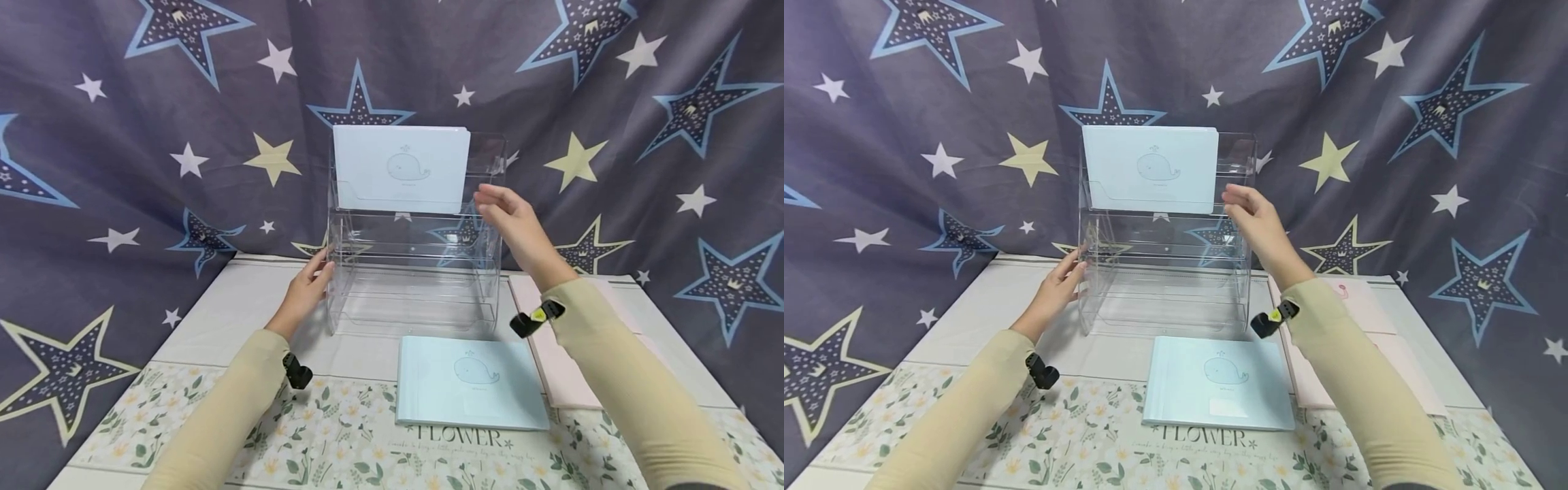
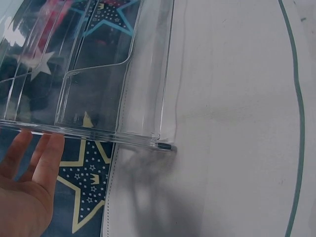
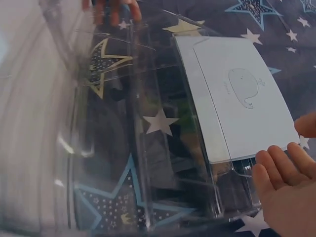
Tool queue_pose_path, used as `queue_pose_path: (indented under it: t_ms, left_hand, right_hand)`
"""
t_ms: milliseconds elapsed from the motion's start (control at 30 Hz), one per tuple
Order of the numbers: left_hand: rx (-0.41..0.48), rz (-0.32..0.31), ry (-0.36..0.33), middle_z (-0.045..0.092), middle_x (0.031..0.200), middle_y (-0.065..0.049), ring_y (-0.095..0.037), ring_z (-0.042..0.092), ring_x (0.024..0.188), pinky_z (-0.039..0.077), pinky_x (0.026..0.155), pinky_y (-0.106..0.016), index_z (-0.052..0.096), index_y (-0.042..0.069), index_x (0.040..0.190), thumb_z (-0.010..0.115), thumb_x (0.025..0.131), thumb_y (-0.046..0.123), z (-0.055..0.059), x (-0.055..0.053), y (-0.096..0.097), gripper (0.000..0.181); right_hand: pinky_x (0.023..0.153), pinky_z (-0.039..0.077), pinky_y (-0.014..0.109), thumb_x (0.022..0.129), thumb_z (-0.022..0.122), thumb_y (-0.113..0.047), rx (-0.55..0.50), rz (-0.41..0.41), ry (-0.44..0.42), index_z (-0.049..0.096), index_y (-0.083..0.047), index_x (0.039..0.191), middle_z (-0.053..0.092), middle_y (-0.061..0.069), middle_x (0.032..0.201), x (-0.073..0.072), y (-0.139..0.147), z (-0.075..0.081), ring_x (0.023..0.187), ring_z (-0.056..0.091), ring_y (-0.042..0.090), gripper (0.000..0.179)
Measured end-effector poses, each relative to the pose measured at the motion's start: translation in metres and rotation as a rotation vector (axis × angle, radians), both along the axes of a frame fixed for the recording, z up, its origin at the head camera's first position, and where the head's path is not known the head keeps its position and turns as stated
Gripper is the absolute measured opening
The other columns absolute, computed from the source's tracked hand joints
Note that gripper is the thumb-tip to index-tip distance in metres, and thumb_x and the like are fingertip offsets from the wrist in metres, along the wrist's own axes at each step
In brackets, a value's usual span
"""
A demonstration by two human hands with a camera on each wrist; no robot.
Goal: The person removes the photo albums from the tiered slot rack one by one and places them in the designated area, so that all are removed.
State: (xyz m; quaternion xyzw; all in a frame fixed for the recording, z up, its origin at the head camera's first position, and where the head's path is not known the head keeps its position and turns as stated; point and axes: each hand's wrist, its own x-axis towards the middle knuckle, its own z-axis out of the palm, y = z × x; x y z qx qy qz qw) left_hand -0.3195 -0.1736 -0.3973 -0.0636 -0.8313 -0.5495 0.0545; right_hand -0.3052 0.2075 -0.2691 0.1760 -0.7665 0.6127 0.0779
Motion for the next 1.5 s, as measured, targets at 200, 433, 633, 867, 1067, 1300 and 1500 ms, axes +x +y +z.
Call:
queue_pose_path:
  t_ms: [200, 433, 633, 867, 1067, 1300, 1500]
  left_hand:
    - [0.006, -0.013, -0.004, 0.047, 0.148, -0.017, -0.037, 0.05, 0.129, 0.051, 0.099, -0.052, 0.031, 0.031, 0.159, 0.046, 0.107, 0.044, -0.003, 0.001, -0.001, 0.056]
    - [0.009, -0.009, -0.002, 0.046, 0.148, -0.017, -0.036, 0.051, 0.128, 0.053, 0.098, -0.051, 0.032, 0.029, 0.159, 0.046, 0.107, 0.044, -0.003, 0.0, 0.0, 0.056]
    - [0.001, -0.002, -0.003, 0.047, 0.147, -0.016, -0.036, 0.052, 0.127, 0.053, 0.097, -0.051, 0.032, 0.029, 0.159, 0.047, 0.107, 0.043, -0.001, 0.0, 0.002, 0.056]
    - [-0.004, -0.003, -0.009, 0.045, 0.149, -0.017, -0.037, 0.05, 0.129, 0.052, 0.097, -0.051, 0.031, 0.029, 0.159, 0.046, 0.107, 0.043, -0.001, 0.001, 0.001, 0.057]
    - [-0.011, 0.002, -0.006, 0.045, 0.149, -0.017, -0.036, 0.051, 0.129, 0.053, 0.097, -0.05, 0.031, 0.028, 0.159, 0.046, 0.107, 0.043, 0.0, 0.0, 0.0, 0.057]
    - [-0.01, 0.002, 0.012, 0.047, 0.147, -0.017, -0.036, 0.052, 0.128, 0.054, 0.095, -0.05, 0.031, 0.028, 0.159, 0.046, 0.107, 0.044, -0.001, -0.001, -0.001, 0.057]
    - [-0.004, -0.004, 0.02, 0.048, 0.147, -0.018, -0.037, 0.053, 0.127, 0.054, 0.095, -0.051, 0.032, 0.027, 0.159, 0.047, 0.107, 0.043, -0.001, -0.001, -0.002, 0.056]
  right_hand:
    - [0.117, 0.033, 0.035, 0.105, 0.054, -0.022, 0.001, -0.06, 0.002, 0.032, -0.006, 0.157, 0.038, 0.011, 0.157, -0.026, -0.016, 0.011, 0.142, 0.038, 0.022, 0.059]
    - [0.119, 0.027, 0.033, 0.103, 0.054, -0.026, 0.019, -0.144, -0.032, 0.023, -0.009, 0.16, 0.029, 0.01, 0.161, -0.048, -0.029, 0.026, 0.146, 0.031, 0.019, 0.067]
    - [0.119, 0.028, 0.032, 0.103, 0.053, -0.023, -0.006, -0.166, -0.059, 0.021, -0.007, 0.16, 0.032, 0.012, 0.159, -0.056, -0.035, 0.032, 0.145, 0.033, 0.02, 0.067]
    - [0.116, 0.033, 0.031, 0.102, 0.054, -0.024, -0.009, -0.181, -0.076, 0.025, -0.006, 0.158, 0.038, 0.013, 0.153, -0.061, -0.039, 0.036, 0.139, 0.039, 0.021, 0.065]
    - [0.112, 0.038, 0.032, 0.103, 0.055, -0.021, -0.04, -0.162, -0.08, 0.034, -0.003, 0.155, 0.046, 0.016, 0.144, -0.065, -0.043, 0.039, 0.131, 0.046, 0.021, 0.059]
    - [0.102, 0.049, 0.039, 0.103, 0.059, -0.024, -0.007, -0.18, -0.081, 0.039, -0.004, 0.147, 0.052, 0.016, 0.138, -0.07, -0.052, 0.036, 0.121, 0.055, 0.026, 0.052]
    - [0.102, 0.049, 0.039, 0.102, 0.061, -0.027, -0.032, -0.19, -0.103, 0.038, -0.006, 0.144, 0.052, 0.015, 0.137, -0.074, -0.061, 0.033, 0.122, 0.056, 0.027, 0.052]
